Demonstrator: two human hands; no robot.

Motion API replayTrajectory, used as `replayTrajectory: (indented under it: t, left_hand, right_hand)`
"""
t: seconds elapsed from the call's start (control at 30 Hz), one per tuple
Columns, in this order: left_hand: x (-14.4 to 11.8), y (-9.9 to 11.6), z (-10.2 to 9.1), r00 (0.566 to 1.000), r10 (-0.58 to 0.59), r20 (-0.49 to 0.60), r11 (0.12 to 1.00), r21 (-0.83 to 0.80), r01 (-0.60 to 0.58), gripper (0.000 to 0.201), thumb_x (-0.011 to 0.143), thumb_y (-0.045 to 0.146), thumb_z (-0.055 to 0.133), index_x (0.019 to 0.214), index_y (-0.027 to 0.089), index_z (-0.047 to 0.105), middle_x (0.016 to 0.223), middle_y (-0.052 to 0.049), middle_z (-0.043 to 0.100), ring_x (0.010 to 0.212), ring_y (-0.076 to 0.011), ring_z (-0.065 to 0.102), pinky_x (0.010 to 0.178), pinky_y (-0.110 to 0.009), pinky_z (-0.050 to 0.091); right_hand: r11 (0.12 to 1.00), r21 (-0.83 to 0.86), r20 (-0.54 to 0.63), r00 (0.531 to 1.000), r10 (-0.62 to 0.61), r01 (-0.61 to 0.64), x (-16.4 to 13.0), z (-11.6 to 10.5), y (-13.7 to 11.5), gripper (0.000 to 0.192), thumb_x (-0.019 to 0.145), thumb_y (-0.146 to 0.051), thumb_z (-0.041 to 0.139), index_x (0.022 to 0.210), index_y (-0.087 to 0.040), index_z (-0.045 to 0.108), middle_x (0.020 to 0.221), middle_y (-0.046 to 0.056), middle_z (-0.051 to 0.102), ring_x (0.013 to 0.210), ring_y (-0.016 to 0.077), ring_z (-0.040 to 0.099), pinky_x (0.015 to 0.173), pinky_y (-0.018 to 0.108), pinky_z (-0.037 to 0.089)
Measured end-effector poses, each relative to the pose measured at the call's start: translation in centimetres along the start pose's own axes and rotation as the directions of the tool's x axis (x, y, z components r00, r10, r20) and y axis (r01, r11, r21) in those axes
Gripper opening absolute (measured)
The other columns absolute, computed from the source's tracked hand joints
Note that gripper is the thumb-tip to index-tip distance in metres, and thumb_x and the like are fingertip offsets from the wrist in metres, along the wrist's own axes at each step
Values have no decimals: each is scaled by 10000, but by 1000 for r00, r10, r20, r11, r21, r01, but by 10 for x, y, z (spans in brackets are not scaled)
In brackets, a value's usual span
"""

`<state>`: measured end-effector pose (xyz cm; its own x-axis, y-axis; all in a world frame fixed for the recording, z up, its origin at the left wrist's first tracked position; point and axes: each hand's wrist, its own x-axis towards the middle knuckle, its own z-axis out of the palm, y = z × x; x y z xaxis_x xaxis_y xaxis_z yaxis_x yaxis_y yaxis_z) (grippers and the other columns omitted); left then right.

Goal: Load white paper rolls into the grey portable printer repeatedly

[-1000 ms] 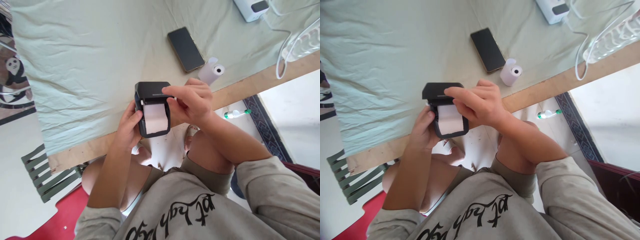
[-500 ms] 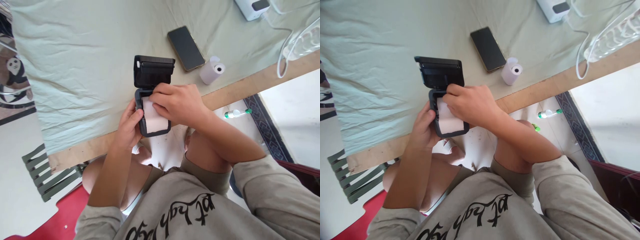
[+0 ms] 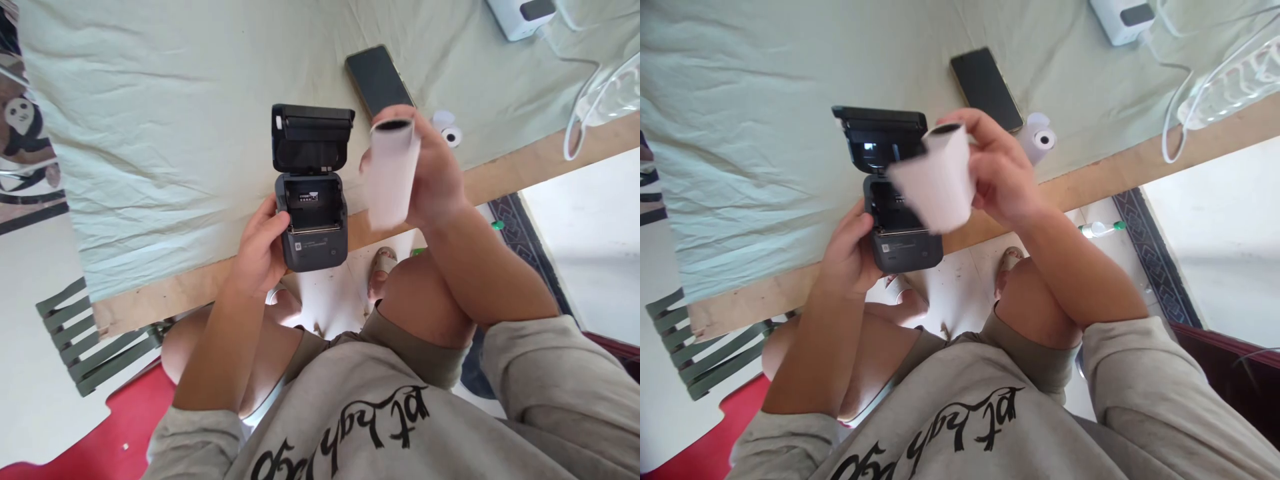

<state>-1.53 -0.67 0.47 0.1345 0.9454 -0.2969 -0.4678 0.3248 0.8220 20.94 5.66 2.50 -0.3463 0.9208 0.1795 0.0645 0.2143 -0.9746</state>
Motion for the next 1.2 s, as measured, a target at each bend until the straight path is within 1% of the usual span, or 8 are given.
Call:
replayTrajectory:
  t: [0.17,0.3,0.43,0.63,0.77,0.87,1.03,1.2]
  left_hand:
    - [-1,1,1,1000,-17,9,1000,0,17,258,816,383,719,1023,232,686,810,-15,732,623,-168,662,460,-258,500]
    - [-3,1,1,999,-20,32,1000,10,20,263,847,378,685,1072,241,676,748,-7,715,629,-182,666,521,-292,536]
    - [-3,1,1,999,-26,25,999,-24,26,232,848,336,680,1056,233,694,820,1,745,635,-167,661,573,-306,564]
    - [0,0,2,1000,17,-2,999,-38,-17,265,812,322,729,1044,193,722,897,-9,778,699,-165,695,631,-294,579]
    - [0,1,4,1000,0,-13,999,-36,-1,279,795,331,748,1038,197,716,871,-8,771,670,-164,682,654,-314,584]
    - [0,1,5,1000,-2,-5,1000,-4,2,270,793,349,738,1027,216,713,865,-12,764,730,-198,698,722,-361,598]
    - [0,0,4,999,38,-7,999,22,-38,241,819,361,713,1013,219,715,901,-27,758,979,-272,719,881,-429,583]
    - [2,-1,3,998,57,30,998,10,-57,275,830,359,709,1052,196,708,953,-46,777,1089,-297,702,940,-427,575]
  right_hand:
    - [985,79,-162,973,165,-154,7,-7,32,411,718,-603,593,924,-276,456,710,-14,460,514,127,420,405,285,329]
    - [967,-245,-212,977,12,-65,0,-5,31,284,793,-463,656,834,-245,479,770,10,522,680,167,543,614,342,510]
    - [785,-619,-135,984,-120,11,-1,-8,37,246,805,-331,651,1016,-233,570,1053,89,617,986,269,606,886,474,547]
    - [755,-655,-97,989,-113,22,-13,-13,23,653,760,-365,698,1336,-251,413,1215,112,597,1127,324,593,998,530,488]
    - [725,-686,-315,874,-370,59,-31,-31,-4,414,839,-376,620,1222,-285,493,1052,80,591,1010,289,610,910,475,499]
    - [682,-730,-448,782,-432,-42,-34,-53,3,355,824,-279,616,1171,-257,547,1092,102,574,1002,277,596,882,444,493]
    - [664,-725,-426,877,-221,-186,-25,-80,47,516,753,-263,721,1232,-221,534,1169,158,574,1082,292,561,895,437,490]
    - [669,-703,-429,895,-127,-242,-22,-80,54,412,813,-322,700,1187,-257,542,1104,103,605,1029,261,555,919,453,490]
